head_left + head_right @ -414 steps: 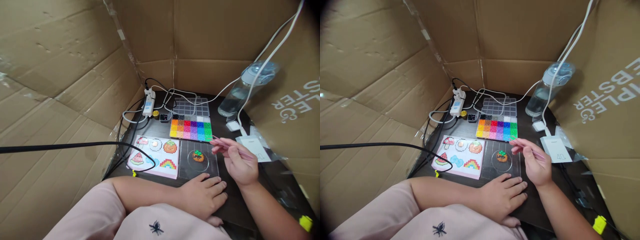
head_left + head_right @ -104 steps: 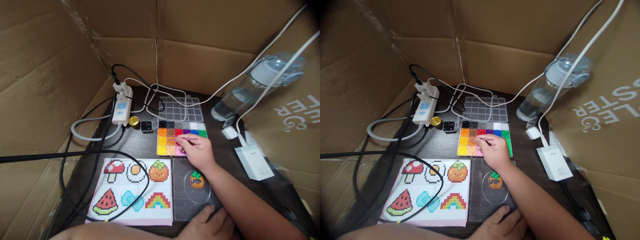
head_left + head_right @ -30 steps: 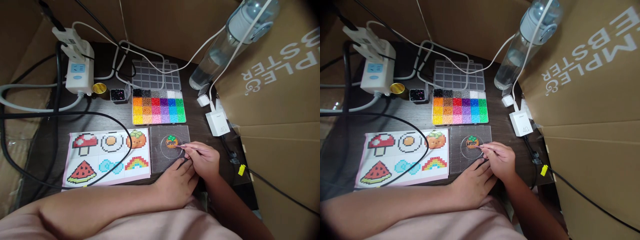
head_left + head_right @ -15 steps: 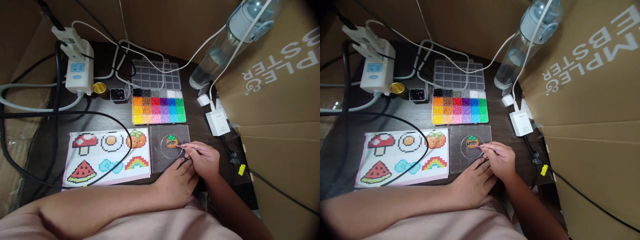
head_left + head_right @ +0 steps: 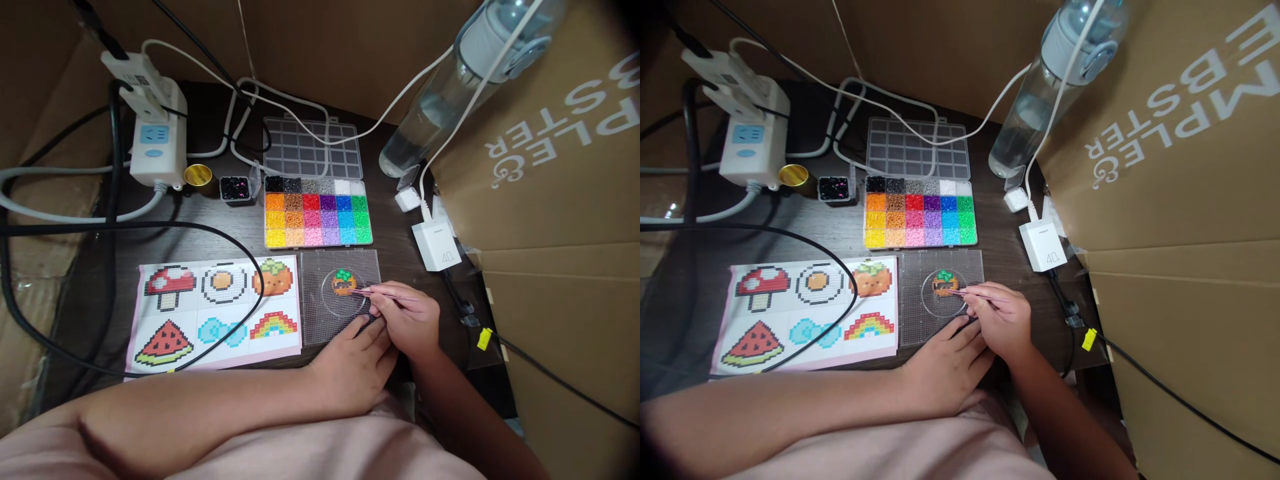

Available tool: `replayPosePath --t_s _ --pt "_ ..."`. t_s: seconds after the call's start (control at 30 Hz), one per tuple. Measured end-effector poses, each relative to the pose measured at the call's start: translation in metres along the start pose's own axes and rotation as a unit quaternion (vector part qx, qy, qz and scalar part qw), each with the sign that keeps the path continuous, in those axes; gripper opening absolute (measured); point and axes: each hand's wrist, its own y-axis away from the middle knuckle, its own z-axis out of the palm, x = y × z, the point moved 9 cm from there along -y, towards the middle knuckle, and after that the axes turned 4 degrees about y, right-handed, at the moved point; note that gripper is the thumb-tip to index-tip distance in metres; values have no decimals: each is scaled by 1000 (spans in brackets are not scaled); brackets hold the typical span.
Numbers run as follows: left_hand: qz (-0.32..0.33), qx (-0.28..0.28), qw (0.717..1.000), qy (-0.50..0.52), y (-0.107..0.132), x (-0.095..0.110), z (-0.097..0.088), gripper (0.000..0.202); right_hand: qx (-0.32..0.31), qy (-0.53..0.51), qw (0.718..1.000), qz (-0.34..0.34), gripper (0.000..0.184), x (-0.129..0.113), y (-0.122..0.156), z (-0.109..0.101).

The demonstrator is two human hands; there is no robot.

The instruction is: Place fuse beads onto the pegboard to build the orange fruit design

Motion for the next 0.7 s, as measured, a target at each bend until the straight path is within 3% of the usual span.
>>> replayPosePath --t_s 0.23,0.37,0.53,0.7 --pt "-2 -7 1000 1 0 0 1 53 3 -9 1000 14 16 2 2 -1" --pt "-2 0 1000 -4 2 0 1 60 32 -108 990 90 8 23 4 -6" --pt "4 9 1000 -15 3 2 0 60 73 -355 916 172 15 45 -10 -13" --pt "8 -7 999 -35 3 4 -2 69 20 -525 822 220 15 42 -29 -10"
